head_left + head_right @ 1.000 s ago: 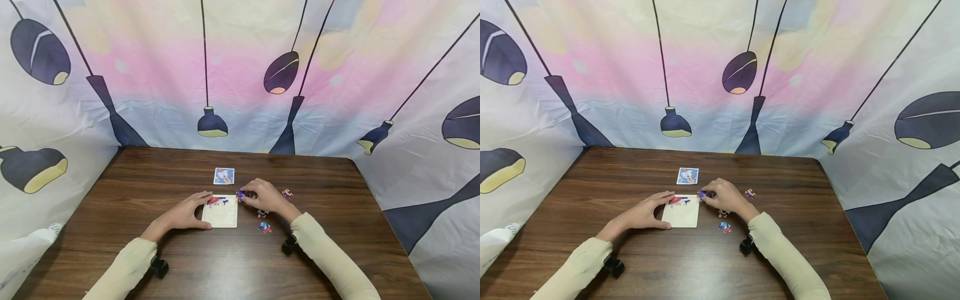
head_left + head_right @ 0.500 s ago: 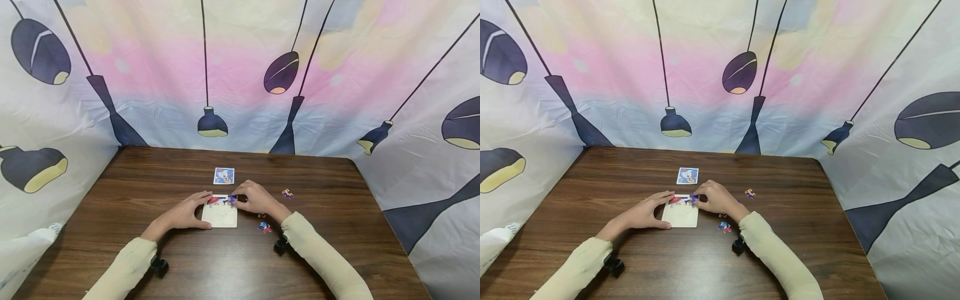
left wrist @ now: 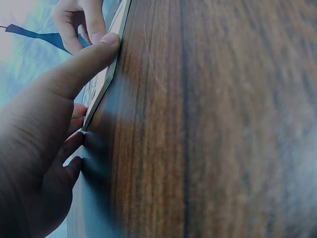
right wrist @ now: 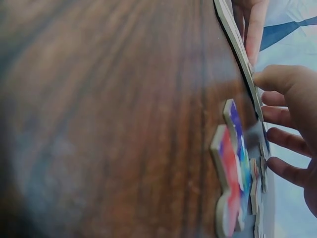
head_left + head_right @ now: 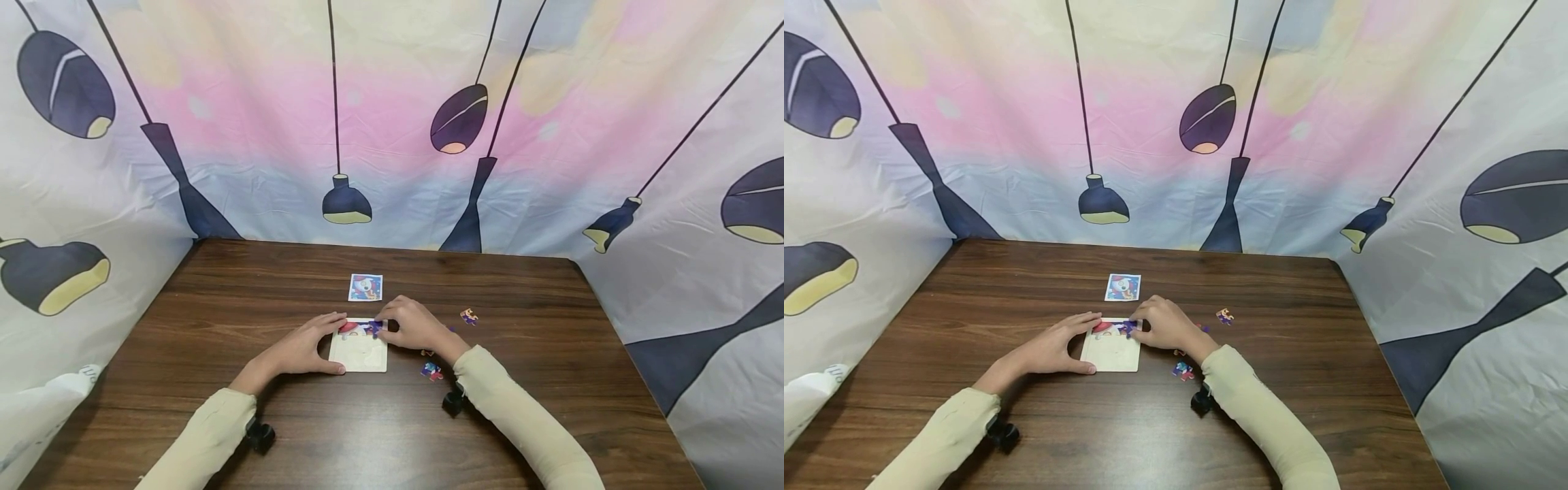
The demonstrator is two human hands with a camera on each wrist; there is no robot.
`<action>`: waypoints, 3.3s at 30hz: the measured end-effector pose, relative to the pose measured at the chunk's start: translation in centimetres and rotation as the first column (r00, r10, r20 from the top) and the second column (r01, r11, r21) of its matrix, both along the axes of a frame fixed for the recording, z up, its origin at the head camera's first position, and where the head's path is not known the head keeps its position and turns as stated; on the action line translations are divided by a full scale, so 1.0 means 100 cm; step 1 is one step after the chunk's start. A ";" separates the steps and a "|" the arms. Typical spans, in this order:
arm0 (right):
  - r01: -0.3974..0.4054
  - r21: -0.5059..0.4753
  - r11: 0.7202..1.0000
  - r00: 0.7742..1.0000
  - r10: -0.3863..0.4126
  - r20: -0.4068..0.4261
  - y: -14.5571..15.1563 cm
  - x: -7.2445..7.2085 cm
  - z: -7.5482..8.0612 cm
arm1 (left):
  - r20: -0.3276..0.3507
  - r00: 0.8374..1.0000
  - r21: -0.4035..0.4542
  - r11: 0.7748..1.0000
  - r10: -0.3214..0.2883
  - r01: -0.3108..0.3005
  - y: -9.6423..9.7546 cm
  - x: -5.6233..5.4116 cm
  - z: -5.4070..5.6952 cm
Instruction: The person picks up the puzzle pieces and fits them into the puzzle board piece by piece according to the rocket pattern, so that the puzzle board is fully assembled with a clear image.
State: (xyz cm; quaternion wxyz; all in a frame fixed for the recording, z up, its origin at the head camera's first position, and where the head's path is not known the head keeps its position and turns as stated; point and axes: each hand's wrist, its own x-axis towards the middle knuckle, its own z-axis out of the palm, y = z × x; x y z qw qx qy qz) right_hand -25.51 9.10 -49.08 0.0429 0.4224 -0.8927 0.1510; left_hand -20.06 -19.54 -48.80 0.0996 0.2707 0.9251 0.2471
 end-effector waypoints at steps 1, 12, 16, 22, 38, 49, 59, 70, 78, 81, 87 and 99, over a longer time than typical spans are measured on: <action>0.002 0.003 1.000 1.000 -0.002 0.002 0.000 0.000 0.000 | 0.003 1.000 0.000 1.000 0.002 -0.002 0.000 0.000 0.000; -0.024 0.005 1.000 1.000 0.024 -0.007 -0.003 -0.001 0.000 | 0.005 1.000 -0.004 1.000 0.005 -0.005 0.000 0.000 -0.001; -0.012 0.014 1.000 1.000 0.012 -0.001 -0.004 0.001 0.002 | 0.005 1.000 -0.001 1.000 0.003 -0.003 -0.001 0.000 -0.001; -0.004 0.028 1.000 1.000 0.004 -0.008 -0.007 0.003 0.006 | 0.006 1.000 0.014 1.000 0.002 -0.002 -0.001 0.000 0.001; 0.017 0.054 0.998 1.000 -0.016 -0.027 -0.008 0.006 0.006 | 0.005 1.000 0.020 1.000 -0.004 0.004 0.000 0.000 -0.001; 0.003 0.048 0.999 1.000 -0.004 0.019 -0.004 0.005 0.007 | 0.000 1.000 0.020 1.000 0.001 -0.001 -0.001 0.000 -0.002; 0.077 -0.066 0.995 0.996 -0.074 0.056 0.028 0.008 0.023 | -0.011 1.000 0.003 1.000 0.004 -0.004 0.001 0.001 0.000; 0.164 -0.110 0.980 0.985 -0.157 0.072 0.063 0.022 0.026 | -0.021 1.000 -0.001 1.000 -0.002 0.002 0.000 0.000 0.000; 0.178 -0.148 0.973 0.984 -0.175 0.031 0.085 0.030 0.022 | -0.018 1.000 0.000 1.000 0.000 0.000 0.000 0.000 0.001; 0.185 -0.160 0.970 0.983 -0.183 0.031 0.090 0.031 0.020 | -0.018 1.000 -0.001 1.000 0.003 -0.003 -0.001 0.000 0.000; 0.190 -0.175 0.966 0.982 -0.186 0.038 0.093 0.029 0.014 | -0.013 1.000 0.005 1.000 0.006 -0.006 0.000 0.000 0.000; 0.286 -0.066 0.956 0.956 -0.279 0.096 0.071 0.017 0.006 | -0.016 1.000 0.005 1.000 0.006 -0.005 0.000 0.000 -0.002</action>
